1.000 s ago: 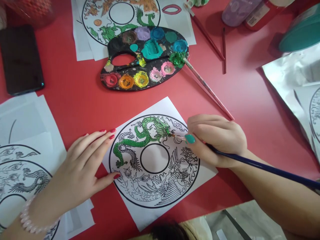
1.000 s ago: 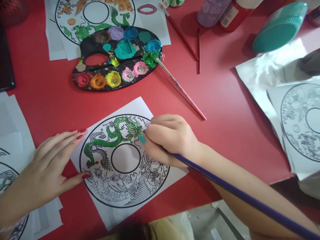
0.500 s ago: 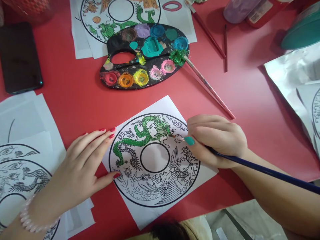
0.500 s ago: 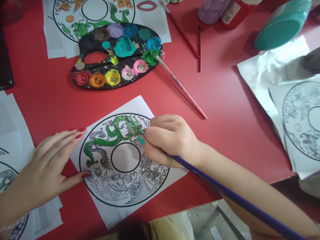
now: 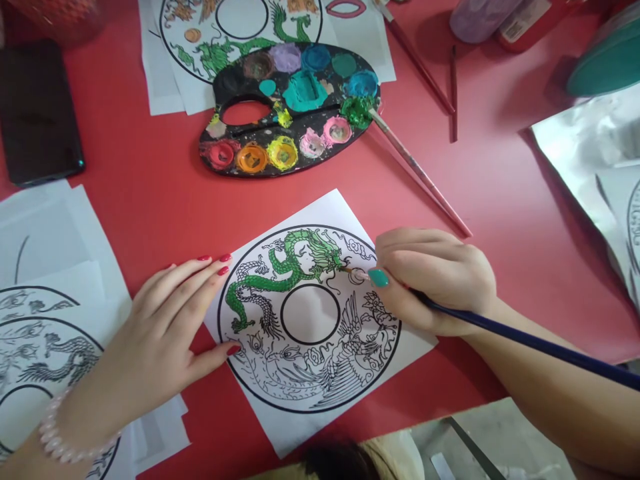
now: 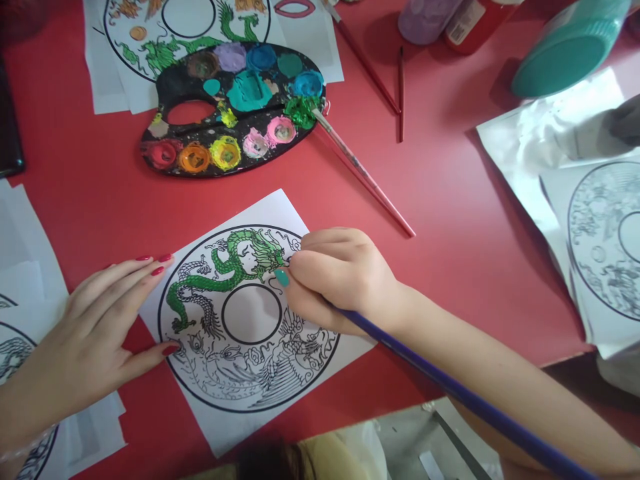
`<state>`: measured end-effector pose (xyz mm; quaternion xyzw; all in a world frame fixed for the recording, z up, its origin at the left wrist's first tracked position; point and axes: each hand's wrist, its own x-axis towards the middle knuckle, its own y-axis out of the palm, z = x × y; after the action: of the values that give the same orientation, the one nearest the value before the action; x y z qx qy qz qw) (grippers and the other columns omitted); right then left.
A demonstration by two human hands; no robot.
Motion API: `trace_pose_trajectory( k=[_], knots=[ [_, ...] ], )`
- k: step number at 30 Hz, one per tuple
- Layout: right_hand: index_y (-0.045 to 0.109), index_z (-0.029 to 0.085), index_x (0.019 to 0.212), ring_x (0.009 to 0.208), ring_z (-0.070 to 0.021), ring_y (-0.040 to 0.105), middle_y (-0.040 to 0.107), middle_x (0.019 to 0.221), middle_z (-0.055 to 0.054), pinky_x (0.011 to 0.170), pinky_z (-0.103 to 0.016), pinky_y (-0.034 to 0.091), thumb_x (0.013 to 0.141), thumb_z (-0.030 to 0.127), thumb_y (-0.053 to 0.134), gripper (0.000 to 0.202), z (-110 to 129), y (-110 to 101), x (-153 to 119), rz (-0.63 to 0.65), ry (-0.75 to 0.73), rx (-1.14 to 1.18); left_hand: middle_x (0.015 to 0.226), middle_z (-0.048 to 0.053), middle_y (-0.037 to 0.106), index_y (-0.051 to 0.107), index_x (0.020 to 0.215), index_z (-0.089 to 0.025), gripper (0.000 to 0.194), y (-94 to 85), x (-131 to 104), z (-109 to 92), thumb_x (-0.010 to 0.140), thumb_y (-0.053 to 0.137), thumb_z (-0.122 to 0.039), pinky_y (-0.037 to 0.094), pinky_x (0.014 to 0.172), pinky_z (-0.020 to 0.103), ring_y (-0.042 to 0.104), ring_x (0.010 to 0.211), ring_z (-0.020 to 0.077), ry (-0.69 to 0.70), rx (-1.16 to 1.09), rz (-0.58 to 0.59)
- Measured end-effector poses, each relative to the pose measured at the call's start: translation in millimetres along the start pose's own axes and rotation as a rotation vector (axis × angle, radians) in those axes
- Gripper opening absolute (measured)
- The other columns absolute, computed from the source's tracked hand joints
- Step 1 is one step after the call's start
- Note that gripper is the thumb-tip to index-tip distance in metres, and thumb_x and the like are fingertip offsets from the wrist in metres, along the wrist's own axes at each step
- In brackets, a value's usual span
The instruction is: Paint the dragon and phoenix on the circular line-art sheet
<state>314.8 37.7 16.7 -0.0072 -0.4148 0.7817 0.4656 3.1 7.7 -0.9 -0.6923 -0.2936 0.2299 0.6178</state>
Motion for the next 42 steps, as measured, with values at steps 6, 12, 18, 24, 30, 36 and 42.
trace_pose_trajectory(
  k=[6,12,18,24,30,36,42],
  knots=[
    [0.013,0.023,0.064,0.043,-0.0114,0.030,0.025,0.048,0.005,0.046,-0.030,0.030,0.081,0.003,0.041,0.038,0.3,-0.7,-0.9,0.014,0.010,-0.024,0.133,0.013,0.046,0.011,0.148,-0.015,0.070,0.3,-0.8,-0.4,0.094,0.035,-0.052,0.035,0.102,0.049,0.042,0.123,0.0337,-0.012,-0.004,0.011],
    [0.013,0.024,0.064,0.044,-0.0117,0.031,0.025,0.049,0.006,0.047,-0.030,0.028,0.081,0.003,0.042,0.039,0.3,-0.4,0.1,-0.005,0.035,-0.038,0.133,0.012,0.047,0.012,0.148,-0.016,0.071,1.3,-1.6,-0.2,0.093,0.036,-0.053,0.035,0.104,0.049,0.042,0.124,0.0323,-0.029,-0.010,0.005],
    [0.012,0.023,0.064,0.044,-0.0121,0.030,0.024,0.050,0.005,0.047,-0.030,0.028,0.082,0.005,0.041,0.039,0.1,0.2,0.9,0.010,0.063,-0.034,0.134,0.013,0.047,0.011,0.148,-0.016,0.073,0.6,-2.7,1.1,0.092,0.039,-0.053,0.036,0.103,0.049,0.043,0.123,0.0335,-0.015,0.000,0.018],
    [0.012,0.023,0.064,0.044,-0.0116,0.029,0.024,0.050,0.005,0.046,-0.030,0.027,0.083,0.006,0.041,0.038,0.2,0.2,1.9,0.014,0.062,-0.028,0.134,0.015,0.047,0.012,0.148,-0.016,0.072,-0.6,-2.2,1.6,0.092,0.040,-0.051,0.036,0.102,0.050,0.043,0.123,0.0344,-0.019,-0.010,0.019],
    [0.012,0.023,0.064,0.044,-0.0114,0.029,0.023,0.050,0.005,0.046,-0.030,0.027,0.085,0.008,0.040,0.038,0.4,-0.7,1.4,0.011,0.061,-0.030,0.133,0.017,0.046,0.013,0.148,-0.013,0.072,-0.8,-1.8,1.9,0.092,0.040,-0.050,0.035,0.102,0.051,0.042,0.123,0.0353,0.000,-0.017,0.018],
    [0.014,0.023,0.063,0.044,-0.0113,0.031,0.025,0.050,0.005,0.047,-0.030,0.029,0.085,0.007,0.041,0.038,-0.1,-0.9,1.1,0.027,0.043,-0.002,0.134,0.016,0.046,0.013,0.148,-0.014,0.072,-0.7,-3.5,2.8,0.092,0.041,-0.049,0.035,0.103,0.050,0.042,0.124,0.0344,-0.003,-0.023,0.013],
    [0.010,0.023,0.065,0.044,-0.0108,0.026,0.020,0.050,0.005,0.045,-0.030,0.026,0.083,0.006,0.041,0.040,1.4,-0.5,0.5,-0.026,0.115,-0.027,0.134,0.016,0.046,0.012,0.148,-0.015,0.072,-1.3,-3.5,1.7,0.092,0.042,-0.048,0.036,0.102,0.051,0.042,0.124,0.0347,-0.003,-0.026,0.017]
  ],
)
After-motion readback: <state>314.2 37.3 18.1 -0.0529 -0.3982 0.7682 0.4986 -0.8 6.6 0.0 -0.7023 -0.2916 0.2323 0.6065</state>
